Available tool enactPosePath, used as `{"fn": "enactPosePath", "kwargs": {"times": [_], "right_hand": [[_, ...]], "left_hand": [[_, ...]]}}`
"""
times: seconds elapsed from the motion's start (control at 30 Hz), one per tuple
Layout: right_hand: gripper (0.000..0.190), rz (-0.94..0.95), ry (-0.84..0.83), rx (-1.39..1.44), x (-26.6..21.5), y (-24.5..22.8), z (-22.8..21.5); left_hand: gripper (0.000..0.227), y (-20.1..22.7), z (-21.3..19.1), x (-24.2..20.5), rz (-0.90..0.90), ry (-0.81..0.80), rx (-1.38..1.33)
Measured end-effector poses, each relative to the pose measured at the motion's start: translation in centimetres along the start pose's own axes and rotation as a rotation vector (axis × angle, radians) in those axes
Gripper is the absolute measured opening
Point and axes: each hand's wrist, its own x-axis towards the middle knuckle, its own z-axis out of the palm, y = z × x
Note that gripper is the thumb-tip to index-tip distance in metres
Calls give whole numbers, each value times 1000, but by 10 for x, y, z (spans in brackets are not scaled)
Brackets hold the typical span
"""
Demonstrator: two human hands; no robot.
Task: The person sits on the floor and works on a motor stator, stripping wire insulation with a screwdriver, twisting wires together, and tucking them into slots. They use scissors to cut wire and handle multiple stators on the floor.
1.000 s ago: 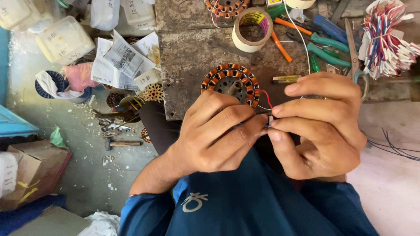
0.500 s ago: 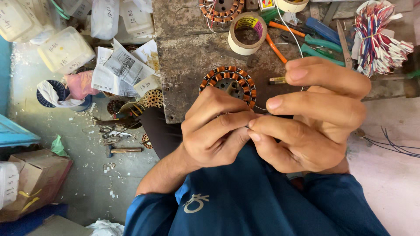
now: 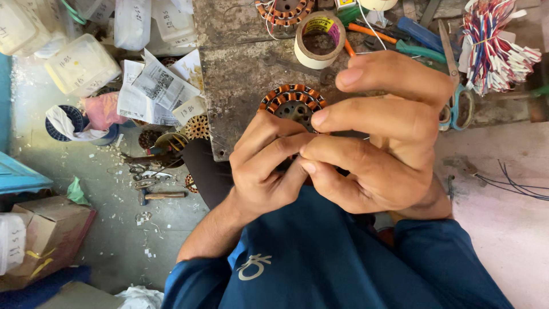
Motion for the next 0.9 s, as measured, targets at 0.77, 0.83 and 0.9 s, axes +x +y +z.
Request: {"fn": "enactPosePath", "kwargs": {"times": [0.77,0.83,0.9], "right_hand": [[21,657,-195,163,-102,10,11],[27,645,-225,198,-106,12,11],[42,649,-244,272,-109,17,11]], "left_hand": [[34,-7,-35,-11,-96,-147,523],[30,-14,-34,-6,-81,-215,507],[25,-15,-31,-3,-80,-231,508]]}}
